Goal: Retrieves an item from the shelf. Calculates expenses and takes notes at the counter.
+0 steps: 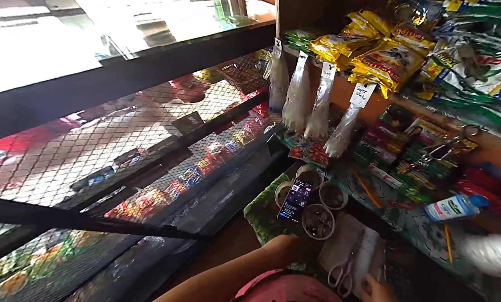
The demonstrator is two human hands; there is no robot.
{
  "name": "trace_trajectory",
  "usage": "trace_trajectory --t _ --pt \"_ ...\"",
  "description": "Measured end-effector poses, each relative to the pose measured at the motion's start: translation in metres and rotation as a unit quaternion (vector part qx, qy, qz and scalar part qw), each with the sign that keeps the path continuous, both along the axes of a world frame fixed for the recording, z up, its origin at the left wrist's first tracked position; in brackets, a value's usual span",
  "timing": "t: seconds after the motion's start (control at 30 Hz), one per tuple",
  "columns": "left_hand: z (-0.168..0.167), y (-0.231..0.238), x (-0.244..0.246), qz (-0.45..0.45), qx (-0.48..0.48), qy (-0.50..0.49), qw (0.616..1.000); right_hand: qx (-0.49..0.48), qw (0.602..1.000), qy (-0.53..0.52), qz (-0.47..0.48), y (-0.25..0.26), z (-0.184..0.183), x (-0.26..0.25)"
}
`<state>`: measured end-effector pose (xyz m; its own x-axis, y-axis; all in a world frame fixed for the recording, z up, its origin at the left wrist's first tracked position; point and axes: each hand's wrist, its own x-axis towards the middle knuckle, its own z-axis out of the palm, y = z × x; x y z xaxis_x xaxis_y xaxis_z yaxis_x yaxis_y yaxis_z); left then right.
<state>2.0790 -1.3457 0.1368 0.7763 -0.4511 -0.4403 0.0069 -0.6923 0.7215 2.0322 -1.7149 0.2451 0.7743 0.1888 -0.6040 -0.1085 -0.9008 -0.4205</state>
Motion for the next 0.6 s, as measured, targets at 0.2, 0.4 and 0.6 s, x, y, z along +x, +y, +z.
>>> trace_trajectory --t 0.2,0.4,0.6 --pt "0.09 0.062 0.036 0.125 -0.038 -0.043 0.99 0.001 0.983 -0.182 0.008 0.015 -0.154 0.04" --pt "0.094 0.079 0.129 0.232 -0.075 -0.087 0.966 -0.014 0.979 -0.205 -0.003 0.046 -0.137 0.061" --pt "0.079 0.051 0.179 0.224 0.042 -0.02 0.973 -0.018 0.985 -0.171 -0.016 0.022 -0.156 0.046"
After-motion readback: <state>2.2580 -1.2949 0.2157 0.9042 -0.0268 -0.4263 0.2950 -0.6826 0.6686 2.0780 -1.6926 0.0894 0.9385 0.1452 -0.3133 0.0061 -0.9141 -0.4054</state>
